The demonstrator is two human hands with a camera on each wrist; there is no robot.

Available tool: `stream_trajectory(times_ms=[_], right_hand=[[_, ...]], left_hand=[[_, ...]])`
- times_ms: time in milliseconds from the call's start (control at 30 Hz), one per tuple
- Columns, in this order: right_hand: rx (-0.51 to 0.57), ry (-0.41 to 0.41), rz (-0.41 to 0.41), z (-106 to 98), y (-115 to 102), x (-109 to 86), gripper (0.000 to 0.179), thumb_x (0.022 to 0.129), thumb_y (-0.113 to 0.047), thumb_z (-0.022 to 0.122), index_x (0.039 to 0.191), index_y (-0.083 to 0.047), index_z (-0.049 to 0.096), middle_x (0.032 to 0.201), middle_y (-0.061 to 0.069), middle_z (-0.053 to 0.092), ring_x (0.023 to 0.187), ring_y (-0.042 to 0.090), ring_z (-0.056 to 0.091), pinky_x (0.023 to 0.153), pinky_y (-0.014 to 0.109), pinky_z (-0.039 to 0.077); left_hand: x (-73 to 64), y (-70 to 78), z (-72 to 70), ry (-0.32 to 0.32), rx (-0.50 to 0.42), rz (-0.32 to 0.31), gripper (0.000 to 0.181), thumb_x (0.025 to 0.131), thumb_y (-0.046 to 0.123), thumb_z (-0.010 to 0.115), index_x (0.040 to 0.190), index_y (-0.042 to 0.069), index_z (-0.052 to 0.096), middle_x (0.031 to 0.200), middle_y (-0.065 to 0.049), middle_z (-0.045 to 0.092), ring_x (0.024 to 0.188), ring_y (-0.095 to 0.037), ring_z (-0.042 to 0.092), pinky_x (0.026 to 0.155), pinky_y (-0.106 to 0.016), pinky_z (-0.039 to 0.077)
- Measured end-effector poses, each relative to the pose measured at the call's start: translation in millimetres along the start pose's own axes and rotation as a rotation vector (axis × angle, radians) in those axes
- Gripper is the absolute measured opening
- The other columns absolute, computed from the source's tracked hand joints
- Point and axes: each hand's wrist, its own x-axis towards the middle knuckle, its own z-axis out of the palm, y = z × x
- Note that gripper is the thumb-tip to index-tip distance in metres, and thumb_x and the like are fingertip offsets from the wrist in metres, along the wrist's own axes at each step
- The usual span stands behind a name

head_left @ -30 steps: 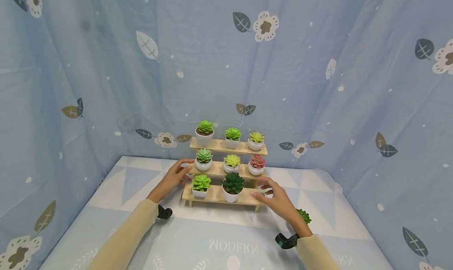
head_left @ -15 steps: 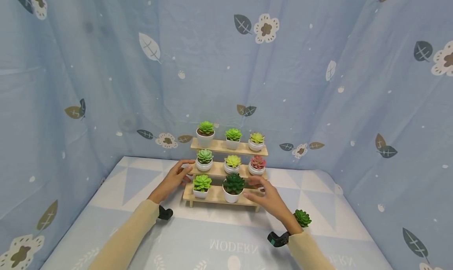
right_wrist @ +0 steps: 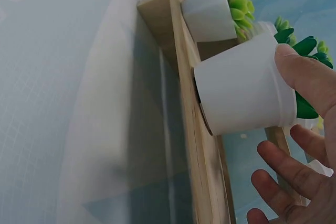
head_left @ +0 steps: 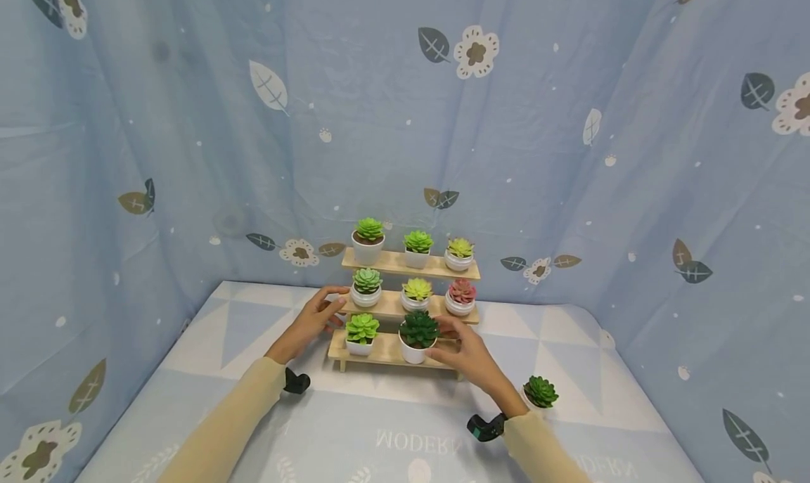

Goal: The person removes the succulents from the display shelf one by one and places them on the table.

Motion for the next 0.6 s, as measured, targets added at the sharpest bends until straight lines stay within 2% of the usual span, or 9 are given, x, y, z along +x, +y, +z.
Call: stream_trajectory(times_ms=[233, 433, 600], right_hand=[[-0.044, 0.009, 0.03, 6.9, -4.7, 2.9, 0.076, 0.085, -0.041, 0.086, 0.149, -0.021, 0.052, 0.128, 0.005, 0.063, 0.122, 0.03, 0.06, 0.102, 0.055, 0.047], [-0.076, 0.012, 0.043, 11.1, -5.5, 6.1, 0.08, 0.084, -0.045, 0.087, 0.15, -0.018, 0.05, 0.128, 0.004, 0.063, 0.119, 0.025, 0.06, 0.101, 0.054, 0.047], [-0.052, -0.013, 0.049, 13.2, -3.8, 8.7, 0.088, 0.083, -0.047, 0.086, 0.154, -0.015, 0.045, 0.136, 0.004, 0.061, 0.121, 0.022, 0.061, 0.101, 0.05, 0.048]], left_hand=[[-1.7, 0.9, 0.2, -0.014, 0.0, -0.007, 0.051, 0.104, 0.055, 0.055, 0.147, 0.03, 0.048, 0.124, -0.017, 0.058, 0.101, -0.035, 0.065, 0.082, -0.047, 0.051], [-2.4, 2.6, 1.5, -0.006, -0.002, -0.016, 0.05, 0.103, 0.055, 0.056, 0.147, 0.031, 0.048, 0.124, -0.017, 0.058, 0.1, -0.034, 0.065, 0.082, -0.047, 0.051], [-1.7, 1.3, 2.2, -0.007, -0.01, -0.008, 0.05, 0.103, 0.055, 0.056, 0.147, 0.031, 0.049, 0.124, -0.017, 0.058, 0.1, -0.035, 0.065, 0.082, -0.05, 0.05]])
